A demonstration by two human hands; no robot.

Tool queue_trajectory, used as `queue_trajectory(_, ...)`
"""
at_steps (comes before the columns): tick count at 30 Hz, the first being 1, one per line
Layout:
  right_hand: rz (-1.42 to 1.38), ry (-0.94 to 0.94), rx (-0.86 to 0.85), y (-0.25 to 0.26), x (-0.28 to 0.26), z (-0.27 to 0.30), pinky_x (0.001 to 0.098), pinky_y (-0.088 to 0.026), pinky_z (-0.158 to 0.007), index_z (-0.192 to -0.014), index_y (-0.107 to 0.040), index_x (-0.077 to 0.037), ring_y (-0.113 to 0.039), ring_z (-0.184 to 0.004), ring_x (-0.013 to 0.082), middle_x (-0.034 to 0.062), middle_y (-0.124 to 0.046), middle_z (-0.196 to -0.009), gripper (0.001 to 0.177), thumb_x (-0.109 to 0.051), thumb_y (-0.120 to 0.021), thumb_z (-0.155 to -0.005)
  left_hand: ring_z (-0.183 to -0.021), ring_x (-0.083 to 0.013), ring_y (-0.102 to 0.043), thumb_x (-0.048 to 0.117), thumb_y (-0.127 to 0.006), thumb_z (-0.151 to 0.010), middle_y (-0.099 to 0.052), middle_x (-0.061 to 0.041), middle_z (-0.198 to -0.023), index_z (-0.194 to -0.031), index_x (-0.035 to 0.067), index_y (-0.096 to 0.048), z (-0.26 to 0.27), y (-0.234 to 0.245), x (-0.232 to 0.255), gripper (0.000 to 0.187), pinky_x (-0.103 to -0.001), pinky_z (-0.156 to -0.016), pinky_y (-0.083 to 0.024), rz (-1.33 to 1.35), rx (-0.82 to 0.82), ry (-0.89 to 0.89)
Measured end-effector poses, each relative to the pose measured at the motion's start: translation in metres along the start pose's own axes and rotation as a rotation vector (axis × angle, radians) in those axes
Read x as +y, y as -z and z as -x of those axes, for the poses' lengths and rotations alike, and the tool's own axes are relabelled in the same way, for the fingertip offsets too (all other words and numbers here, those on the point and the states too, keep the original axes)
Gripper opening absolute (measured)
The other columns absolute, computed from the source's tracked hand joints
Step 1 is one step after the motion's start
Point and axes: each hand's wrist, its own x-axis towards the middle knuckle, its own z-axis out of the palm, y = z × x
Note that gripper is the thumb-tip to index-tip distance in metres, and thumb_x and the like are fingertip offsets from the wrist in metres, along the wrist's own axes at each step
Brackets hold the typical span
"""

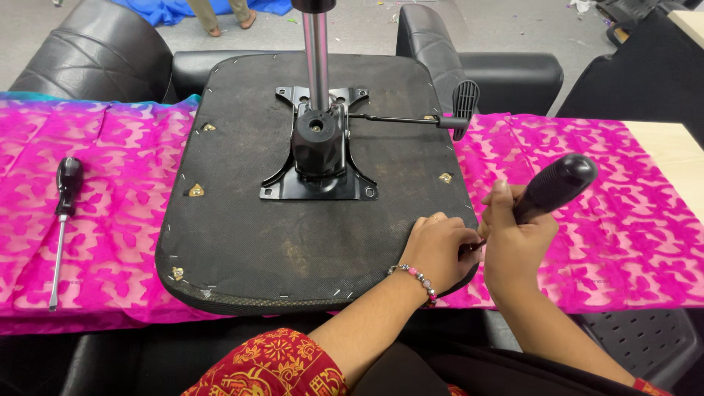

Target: The person uses a screwdriver to tighten screws into the underside of an office chair seat, securing the metal mounting plate to the seat cushion. The person works methodically on multiple screw locations around the central gas lift post.

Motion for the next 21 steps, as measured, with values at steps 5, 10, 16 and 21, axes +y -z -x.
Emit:
queue_trajectory(5, -0.036, -0.265, -0.364, 0.027, -0.016, -0.019, 0.0275, -0.042, -0.066, -0.101, -0.067, 0.002, -0.050, -0.073, 0.0103, 0.0015, -0.054, -0.078, 0.013, -0.011, -0.067, -0.103, -0.094, -0.0203, -0.062, 0.032, -0.079, -0.082, -0.068, 0.006, -0.085, -0.089, 0.019, -0.079, -0.001, -0.008, -0.004, 0.014, -0.039, -0.085, -0.044, -0.077, -0.024, 0.008)
queue_trajectory(10, 0.486, -0.391, -0.874, 0.044, -0.050, -0.063, 0.0371, -0.058, -0.092, -0.121, -0.074, -0.007, -0.072, -0.103, 0.0203, 0.0050, -0.078, -0.100, 0.040, -0.013, -0.073, -0.081, -0.097, -0.0218, -0.063, 0.029, -0.076, -0.083, -0.070, 0.006, -0.087, -0.091, 0.020, -0.080, -0.002, -0.007, -0.003, 0.013, -0.041, -0.085, -0.043, -0.091, -0.049, -0.008)
queue_trajectory(16, 0.272, -0.415, -1.264, 0.040, -0.038, -0.096, 0.0358, -0.058, -0.078, -0.118, -0.071, -0.002, -0.069, -0.084, 0.0194, 0.0079, -0.072, -0.086, 0.040, -0.019, -0.074, -0.082, -0.098, -0.0226, -0.063, 0.030, -0.075, -0.086, -0.071, 0.002, -0.086, -0.092, 0.018, -0.079, -0.008, -0.001, 0.002, 0.014, -0.041, -0.087, -0.044, -0.139, -0.189, 0.075)
queue_trajectory(21, 0.051, -0.487, -1.141, 0.053, -0.017, -0.087, 0.0292, -0.036, -0.055, -0.099, -0.071, 0.009, -0.046, -0.062, 0.0118, 0.0041, -0.059, -0.072, 0.024, -0.015, -0.070, -0.096, -0.098, -0.0225, -0.063, 0.029, -0.074, -0.086, -0.070, 0.003, -0.092, -0.093, 0.019, -0.079, -0.004, 0.000, 0.000, 0.013, -0.040, -0.089, -0.043, -0.066, -0.074, 0.020)
